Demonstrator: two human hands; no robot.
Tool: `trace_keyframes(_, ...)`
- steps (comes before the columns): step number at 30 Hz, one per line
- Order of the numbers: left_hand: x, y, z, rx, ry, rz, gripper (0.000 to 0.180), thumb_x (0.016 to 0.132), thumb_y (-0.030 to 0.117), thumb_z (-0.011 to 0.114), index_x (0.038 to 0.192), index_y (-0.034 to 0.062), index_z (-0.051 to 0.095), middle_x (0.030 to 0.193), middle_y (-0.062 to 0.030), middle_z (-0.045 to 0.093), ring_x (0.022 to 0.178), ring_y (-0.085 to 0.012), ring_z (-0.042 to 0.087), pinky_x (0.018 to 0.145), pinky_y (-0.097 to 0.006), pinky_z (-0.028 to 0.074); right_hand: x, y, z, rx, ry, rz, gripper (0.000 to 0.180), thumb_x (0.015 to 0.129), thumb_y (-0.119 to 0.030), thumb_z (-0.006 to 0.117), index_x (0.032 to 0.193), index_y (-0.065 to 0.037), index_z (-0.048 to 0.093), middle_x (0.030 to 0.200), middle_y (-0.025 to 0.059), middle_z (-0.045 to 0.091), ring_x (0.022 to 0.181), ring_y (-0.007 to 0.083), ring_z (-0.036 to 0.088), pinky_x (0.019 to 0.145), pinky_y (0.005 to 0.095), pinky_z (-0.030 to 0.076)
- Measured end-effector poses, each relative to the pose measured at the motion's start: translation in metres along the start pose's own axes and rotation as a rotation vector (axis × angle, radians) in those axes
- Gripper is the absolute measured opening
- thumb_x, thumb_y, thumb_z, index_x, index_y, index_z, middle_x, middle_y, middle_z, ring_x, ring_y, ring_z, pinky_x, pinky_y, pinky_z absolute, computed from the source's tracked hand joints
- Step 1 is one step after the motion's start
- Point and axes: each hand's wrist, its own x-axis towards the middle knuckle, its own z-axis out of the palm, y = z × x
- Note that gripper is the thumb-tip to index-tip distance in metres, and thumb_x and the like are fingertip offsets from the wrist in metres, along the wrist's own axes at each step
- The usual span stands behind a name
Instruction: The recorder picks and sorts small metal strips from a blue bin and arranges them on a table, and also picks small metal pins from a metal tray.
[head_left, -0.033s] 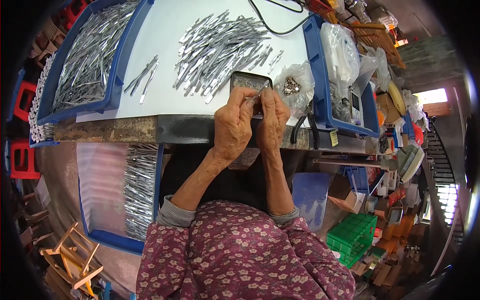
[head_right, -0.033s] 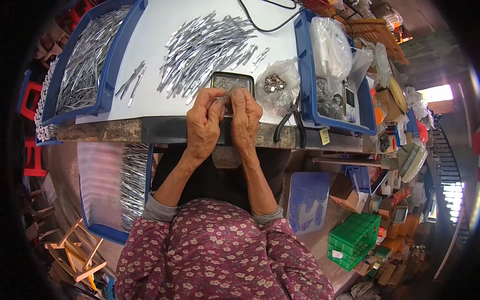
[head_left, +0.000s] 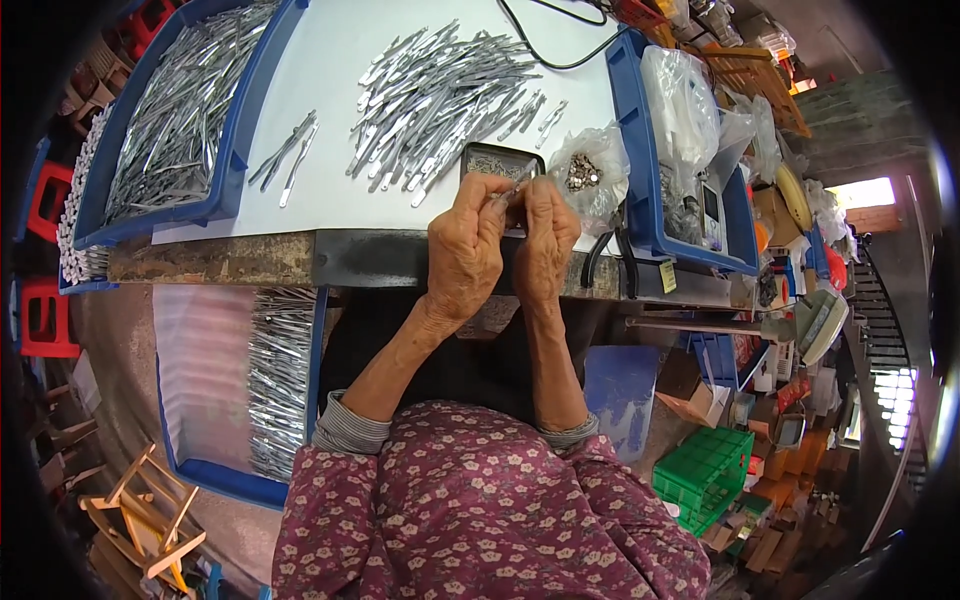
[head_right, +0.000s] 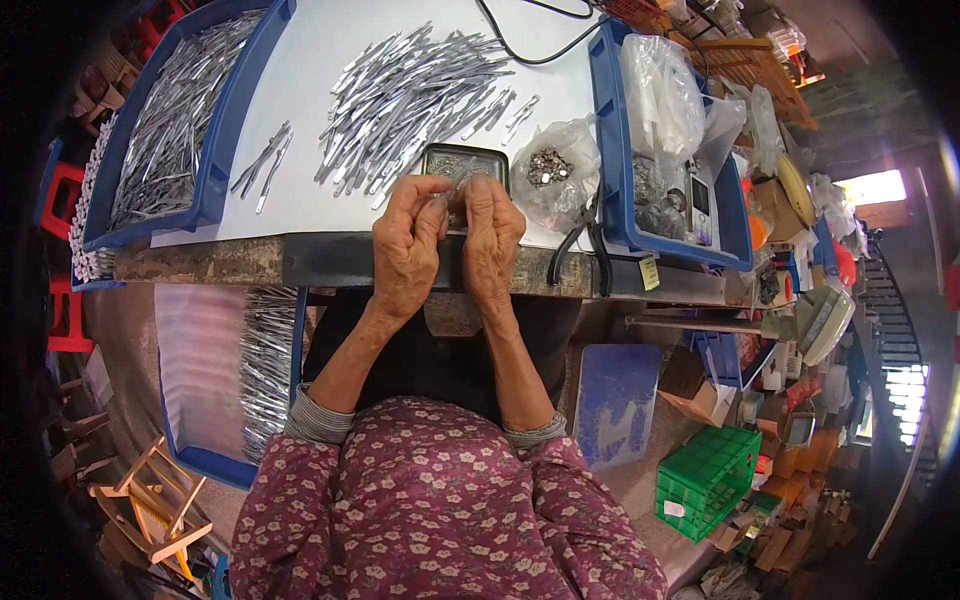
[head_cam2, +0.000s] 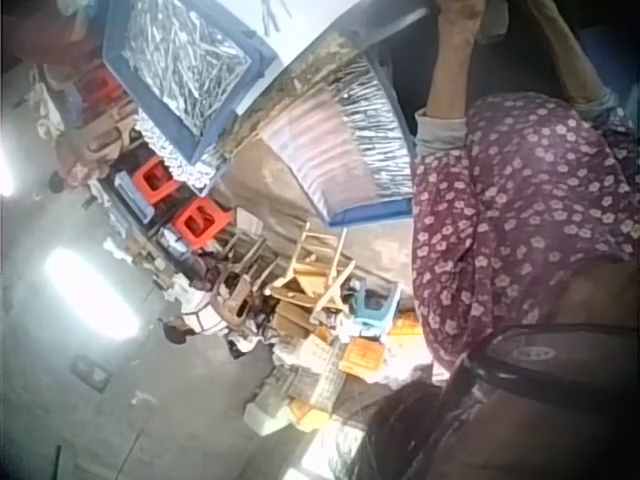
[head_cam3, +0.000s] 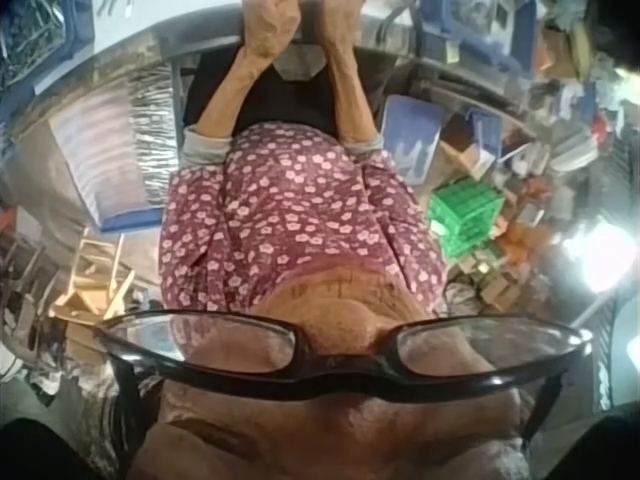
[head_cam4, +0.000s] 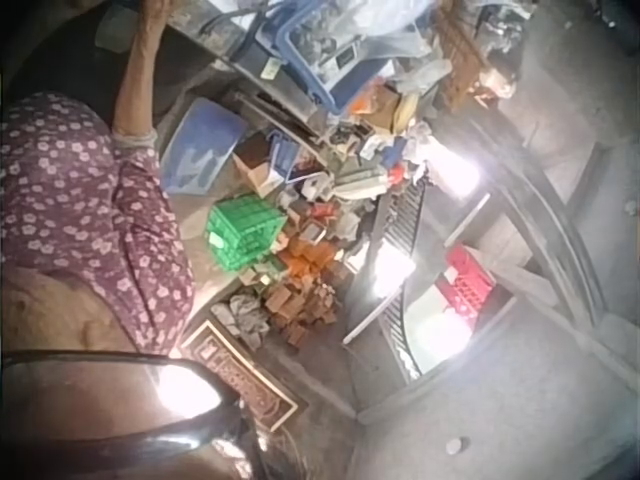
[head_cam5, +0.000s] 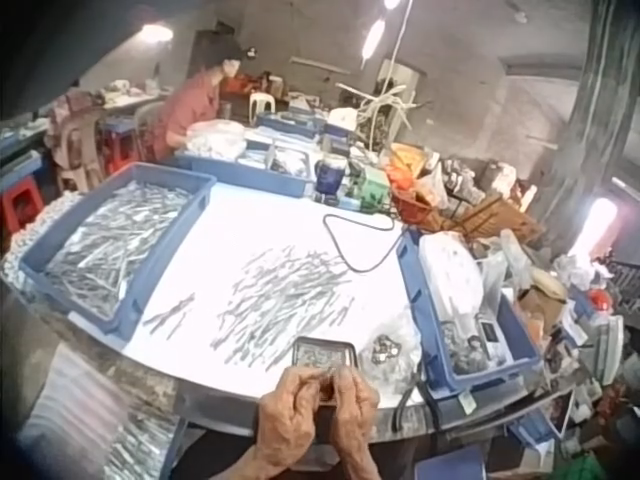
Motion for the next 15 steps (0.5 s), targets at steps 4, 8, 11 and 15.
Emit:
trace_keyframes(4, -0.001, -0.006, -0.005, 0.021, 0.0, -0.018, 0.007, 0.089, 0.002, 0.045, 0.093, 0.0002, 0.05, 0.063, -0.0064, 0.053, 0.056, -0.0095, 0.051, 0.05, -0.023, 0.041, -0.004, -0.012, 0.018, 0.062, 0.069, -0.012, 0.024, 0.089, -0.021, 0.05, 0.078, 0.0, 0.055, 0.068, -0.0025, 0.05, 0.063, 0.0042, 0.044, 0.059, 0.0185, 0.037)
trace_keyframes(8, -0.003, 0.0, -0.004, -0.09, -0.018, -0.107, 0.01, 0.089, 0.002, 0.044, 0.095, 0.0009, 0.052, 0.07, 0.0021, 0.046, 0.059, -0.0036, 0.037, 0.051, -0.018, 0.033, -0.001, -0.001, 0.006, 0.043, 0.023, -0.013, 0.024, 0.089, -0.02, 0.051, 0.076, -0.001, 0.054, 0.068, -0.0033, 0.048, 0.062, 0.0037, 0.042, 0.057, 0.0184, 0.035)
trace_keyframes(11, -0.004, -0.006, 0.0, -0.133, -0.041, -0.131, 0.01, 0.089, 0.001, 0.044, 0.096, 0.0006, 0.052, 0.072, 0.002, 0.047, 0.059, -0.0035, 0.037, 0.051, -0.017, 0.033, -0.001, -0.005, 0.002, 0.04, -0.029, 0.029, 0.025, 0.089, -0.02, 0.05, 0.072, -0.003, 0.051, 0.066, -0.0049, 0.043, 0.06, 0.0037, 0.036, 0.054, 0.0196, 0.029)
trace_keyframes(15, -0.004, -0.007, -0.003, -0.181, -0.034, -0.181, 0.01, 0.089, 0.002, 0.044, 0.097, 0.0017, 0.052, 0.071, 0.0017, 0.048, 0.059, -0.0037, 0.038, 0.052, -0.017, 0.033, -0.002, -0.002, 0.006, 0.016, 0.052, 0.007, 0.019, 0.089, -0.02, 0.05, 0.082, -0.003, 0.053, 0.07, -0.0024, 0.046, 0.064, 0.0049, 0.04, 0.058, 0.0193, 0.033)
